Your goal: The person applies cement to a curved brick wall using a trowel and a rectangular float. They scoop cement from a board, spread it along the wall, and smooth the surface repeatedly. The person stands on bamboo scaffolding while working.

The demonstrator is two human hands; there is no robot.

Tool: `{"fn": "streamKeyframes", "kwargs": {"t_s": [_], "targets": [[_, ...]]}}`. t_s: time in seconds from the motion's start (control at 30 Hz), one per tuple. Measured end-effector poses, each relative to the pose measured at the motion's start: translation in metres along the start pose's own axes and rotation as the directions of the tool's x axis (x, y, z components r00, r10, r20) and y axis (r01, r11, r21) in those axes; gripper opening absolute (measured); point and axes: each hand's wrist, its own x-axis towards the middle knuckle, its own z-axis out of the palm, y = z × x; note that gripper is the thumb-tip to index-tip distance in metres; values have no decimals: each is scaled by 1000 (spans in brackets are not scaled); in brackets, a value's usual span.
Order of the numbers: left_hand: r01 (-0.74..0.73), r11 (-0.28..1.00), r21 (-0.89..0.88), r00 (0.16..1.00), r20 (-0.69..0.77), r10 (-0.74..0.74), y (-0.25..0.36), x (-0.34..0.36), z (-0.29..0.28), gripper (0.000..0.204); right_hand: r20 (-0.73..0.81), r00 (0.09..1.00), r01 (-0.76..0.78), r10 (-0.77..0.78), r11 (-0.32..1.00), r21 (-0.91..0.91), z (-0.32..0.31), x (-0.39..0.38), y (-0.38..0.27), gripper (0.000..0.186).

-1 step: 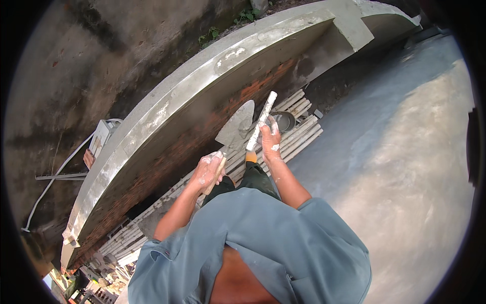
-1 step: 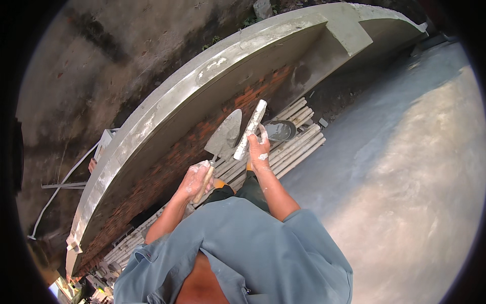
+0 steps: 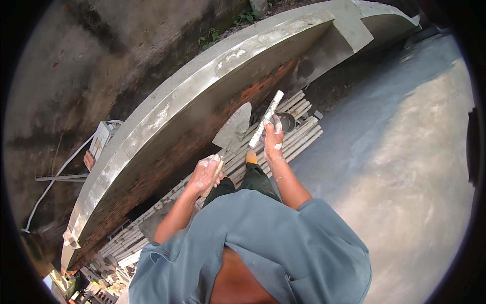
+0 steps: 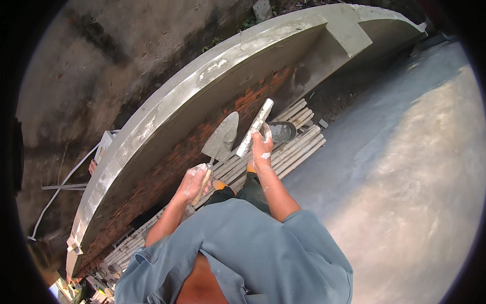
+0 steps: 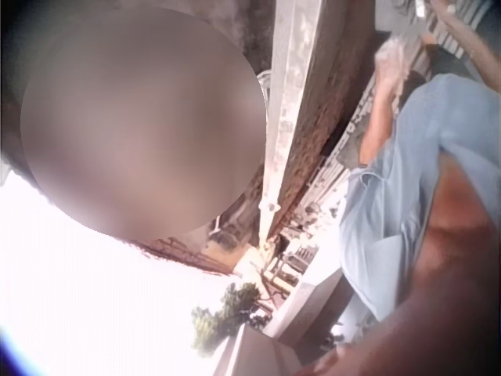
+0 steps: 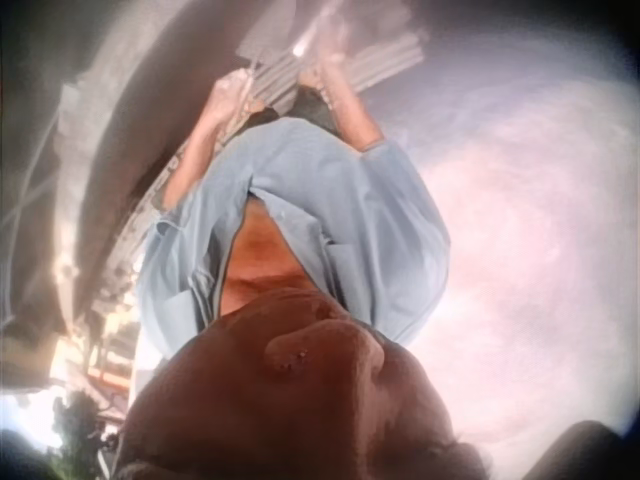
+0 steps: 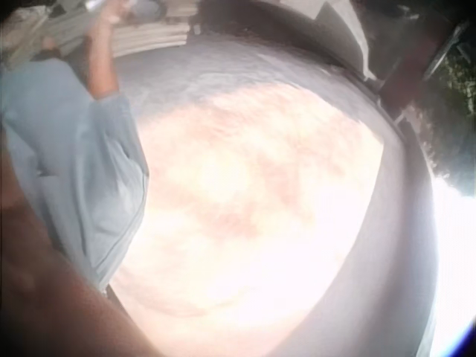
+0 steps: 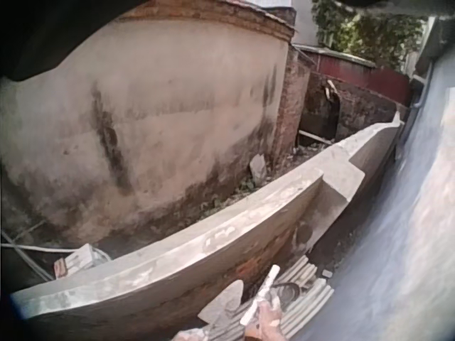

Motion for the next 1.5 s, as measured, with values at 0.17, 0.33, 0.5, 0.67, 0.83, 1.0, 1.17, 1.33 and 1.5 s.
{"fn": "streamKeyframes", "kwargs": {"t_s": [0.17, 0.33, 0.5, 0.67, 0.83, 1.0, 1.17, 1.33, 1.5], "targets": [[44, 998, 45, 993, -107, -39, -35, -24, -40, 49, -131, 913, 400, -387, 911, 95, 31, 83, -59, 88], [155, 988, 23, 967, -210, -147, -71, -47, -58, 48, -234, 822, 549, -519, 831, 87, 83, 152, -144, 86], [181, 983, -38, 953, -240, -185, -81, -56, -65, 47, -287, 915, 349, -283, 913, 213, 119, 123, -121, 89], [192, 981, -15, 954, -231, -190, -78, -52, -66, 46, -269, 834, 538, -481, 818, 206, 116, 127, -144, 88], [183, 983, -23, 959, -215, -184, -75, -46, -66, 47, -334, 923, 265, -194, 946, 184, 94, 161, -152, 80], [221, 975, 26, 956, -205, -212, -72, -39, -60, 48, -270, 824, 551, -498, 816, 177, 86, 178, -133, 87], [202, 979, 14, 958, -210, -195, -67, -32, -48, 48, -316, 939, 213, -134, 949, 231, 67, 197, -162, 85], [255, 967, 21, 952, -181, -247, -62, -25, -38, 44, -275, 871, 467, -407, 858, 212, 61, 209, -170, 82], [241, 970, -9, 953, -189, -238, -63, -18, -30, 43, -292, 944, 231, -156, 941, 246, 43, 233, -180, 74]]}}
